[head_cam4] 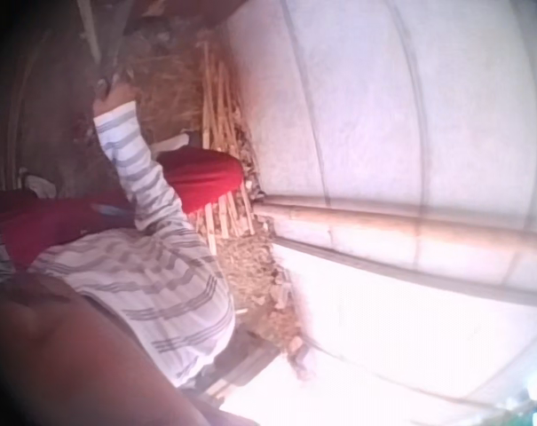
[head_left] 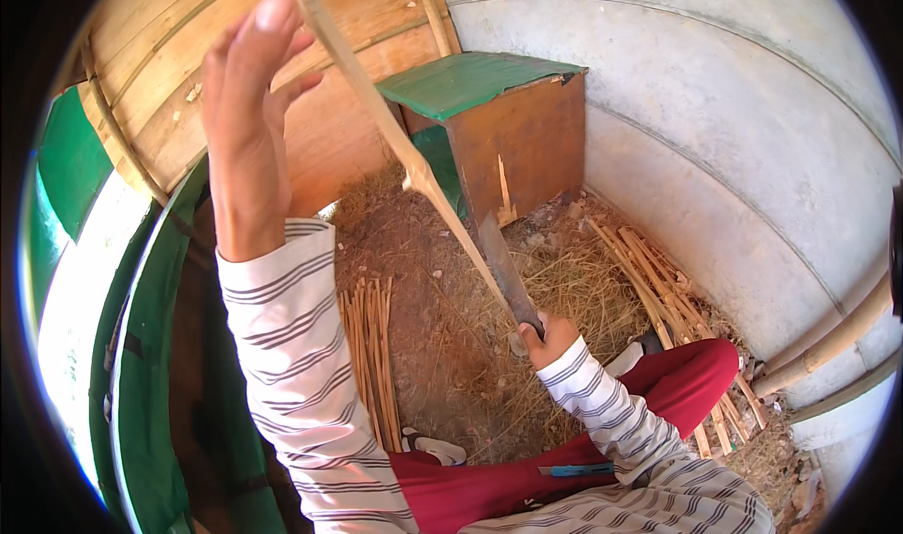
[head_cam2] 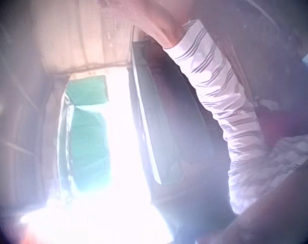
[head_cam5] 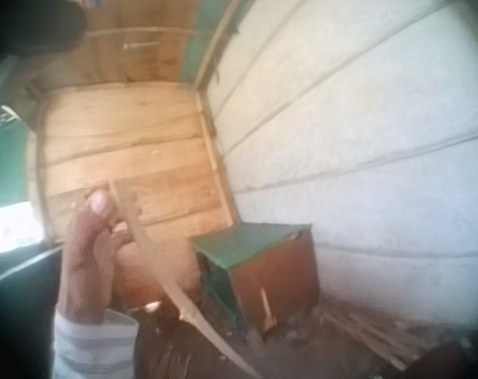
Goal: The person sits on the ground and uses a machete to split long bamboo poles into thin strips. They hold the bamboo vertically and strike it with the blade to separate the sections, then use a small blue knife to further refine the strips.
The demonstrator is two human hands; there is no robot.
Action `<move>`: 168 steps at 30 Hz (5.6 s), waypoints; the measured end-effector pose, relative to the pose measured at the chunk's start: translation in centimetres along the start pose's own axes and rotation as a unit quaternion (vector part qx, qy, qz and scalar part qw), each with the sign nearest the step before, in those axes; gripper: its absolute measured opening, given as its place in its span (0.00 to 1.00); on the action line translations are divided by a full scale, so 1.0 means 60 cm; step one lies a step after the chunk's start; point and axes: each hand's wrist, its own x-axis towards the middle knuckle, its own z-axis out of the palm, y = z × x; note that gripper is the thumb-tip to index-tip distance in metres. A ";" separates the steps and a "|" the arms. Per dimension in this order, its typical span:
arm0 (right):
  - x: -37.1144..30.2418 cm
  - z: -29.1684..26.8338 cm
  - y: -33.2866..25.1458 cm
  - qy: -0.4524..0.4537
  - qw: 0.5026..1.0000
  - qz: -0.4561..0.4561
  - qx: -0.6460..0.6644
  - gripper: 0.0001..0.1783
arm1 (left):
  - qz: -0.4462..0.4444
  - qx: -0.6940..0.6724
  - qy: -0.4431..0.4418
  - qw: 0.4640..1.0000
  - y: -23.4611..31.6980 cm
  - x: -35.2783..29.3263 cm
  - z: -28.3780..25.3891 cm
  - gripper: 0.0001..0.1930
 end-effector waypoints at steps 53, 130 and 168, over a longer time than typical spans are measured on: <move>0.084 -0.299 -0.381 0.136 0.889 -0.307 -0.311 0.15 | -0.056 -0.139 0.109 0.983 -0.001 0.084 0.223 0.23; 0.082 -0.256 -0.288 -0.002 0.978 -0.189 -0.090 0.16 | -0.100 -0.411 -0.314 0.850 -0.027 0.113 0.033 0.16; 0.092 -0.243 -0.433 -0.037 0.930 -0.157 -0.330 0.15 | -0.090 -0.173 0.041 0.980 0.033 0.083 0.137 0.15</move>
